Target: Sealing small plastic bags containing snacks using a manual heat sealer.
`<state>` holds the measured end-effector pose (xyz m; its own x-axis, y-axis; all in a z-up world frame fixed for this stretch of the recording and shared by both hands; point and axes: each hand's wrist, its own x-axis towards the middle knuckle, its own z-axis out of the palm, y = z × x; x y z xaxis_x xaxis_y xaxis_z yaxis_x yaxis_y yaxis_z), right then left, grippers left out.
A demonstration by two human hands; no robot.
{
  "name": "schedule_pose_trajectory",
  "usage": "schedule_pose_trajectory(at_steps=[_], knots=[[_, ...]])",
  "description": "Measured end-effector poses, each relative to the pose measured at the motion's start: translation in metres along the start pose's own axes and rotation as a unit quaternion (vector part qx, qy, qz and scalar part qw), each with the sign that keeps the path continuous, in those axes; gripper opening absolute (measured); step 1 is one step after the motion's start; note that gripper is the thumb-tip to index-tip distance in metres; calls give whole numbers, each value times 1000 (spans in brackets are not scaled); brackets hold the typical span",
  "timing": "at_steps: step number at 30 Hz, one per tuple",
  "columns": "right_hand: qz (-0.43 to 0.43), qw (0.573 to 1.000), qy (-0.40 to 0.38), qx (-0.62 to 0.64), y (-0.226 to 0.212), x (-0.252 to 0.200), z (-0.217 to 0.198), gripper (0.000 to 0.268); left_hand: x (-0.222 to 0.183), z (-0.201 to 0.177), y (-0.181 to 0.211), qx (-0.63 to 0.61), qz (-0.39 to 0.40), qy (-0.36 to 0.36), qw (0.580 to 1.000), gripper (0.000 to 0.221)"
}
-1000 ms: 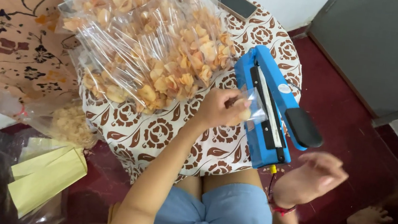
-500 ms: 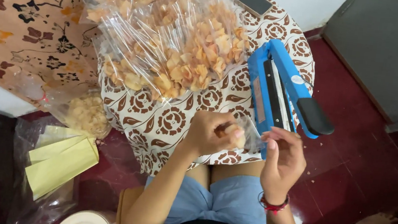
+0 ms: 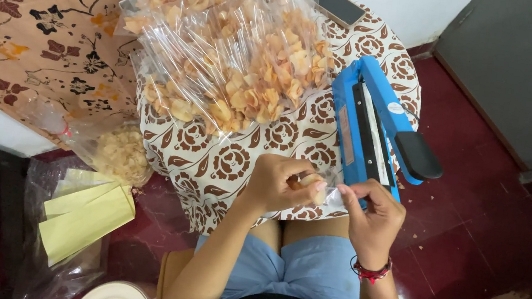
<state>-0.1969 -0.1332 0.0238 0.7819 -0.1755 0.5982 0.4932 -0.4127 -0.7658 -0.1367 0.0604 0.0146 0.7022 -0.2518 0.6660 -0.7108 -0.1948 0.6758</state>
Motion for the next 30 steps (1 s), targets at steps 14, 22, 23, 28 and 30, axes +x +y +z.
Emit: schedule_pose_trajectory(at_steps=[14, 22, 23, 28, 30], knots=[[-80, 996, -32, 17, -13, -1, 6, 47, -9, 15, 4, -2, -69, 38, 997, 32], [-86, 994, -64, -5, -11, 0, 3, 74, -14, 8, 3, -14, -145, 3, 989, 41], [-78, 995, -57, -5, -11, -1, 3, 64, -16, 10, -1, 6, -151, -8, 988, 43], [-14, 999, -26, 37, -1, -4, -2, 19, -10, 2, 16, 4, -182, -29, 983, 45], [35, 998, -24, 50, -5, -2, -4, 11, -4, -4, 31, 9, -186, -35, 982, 41]])
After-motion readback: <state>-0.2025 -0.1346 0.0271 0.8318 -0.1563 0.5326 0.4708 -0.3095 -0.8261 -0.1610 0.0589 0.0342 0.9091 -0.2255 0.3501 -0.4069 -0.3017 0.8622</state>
